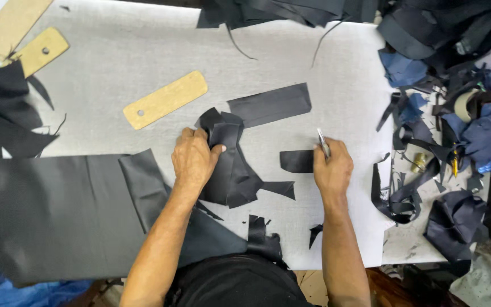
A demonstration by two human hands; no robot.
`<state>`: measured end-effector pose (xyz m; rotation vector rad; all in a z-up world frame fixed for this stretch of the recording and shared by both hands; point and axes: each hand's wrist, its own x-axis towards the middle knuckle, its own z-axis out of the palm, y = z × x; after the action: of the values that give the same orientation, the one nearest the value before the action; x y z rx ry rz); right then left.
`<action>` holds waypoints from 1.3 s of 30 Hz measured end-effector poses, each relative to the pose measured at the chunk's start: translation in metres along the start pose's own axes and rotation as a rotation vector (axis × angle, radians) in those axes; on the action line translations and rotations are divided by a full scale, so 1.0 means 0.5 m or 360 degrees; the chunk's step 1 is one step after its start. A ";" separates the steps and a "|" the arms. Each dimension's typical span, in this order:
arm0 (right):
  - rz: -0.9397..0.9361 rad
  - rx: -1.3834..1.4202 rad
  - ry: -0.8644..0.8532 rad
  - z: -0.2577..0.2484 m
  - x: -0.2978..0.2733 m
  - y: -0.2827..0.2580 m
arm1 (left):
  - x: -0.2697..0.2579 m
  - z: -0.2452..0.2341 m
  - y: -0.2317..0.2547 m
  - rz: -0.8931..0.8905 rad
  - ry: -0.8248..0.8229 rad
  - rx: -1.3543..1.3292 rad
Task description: The person cuts black leather pieces on a worktable using a utility knife and a wooden template. They repeatedly position the template, cut along its edges, and remove the cut pieces, accumulating a pile of offcuts.
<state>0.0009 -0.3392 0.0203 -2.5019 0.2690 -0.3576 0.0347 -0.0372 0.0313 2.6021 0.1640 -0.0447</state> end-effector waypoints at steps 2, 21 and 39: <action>0.0163 0.0094 -0.0019 0.027 0.062 -0.015 | -0.012 0.016 0.015 -0.0010 -0.0097 -0.0036; 0.0034 0.0383 0.0186 0.000 0.253 -0.020 | -0.081 0.076 0.023 0.0296 -0.0051 -0.0118; 0.0173 -0.0120 0.0420 -0.156 -0.225 0.210 | 0.159 0.070 0.476 0.0442 -0.0667 -0.1163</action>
<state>-0.1412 -0.4345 -0.0012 -2.4986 0.5300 -0.6444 0.1435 -0.2494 0.1164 1.8155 -0.2840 -0.3563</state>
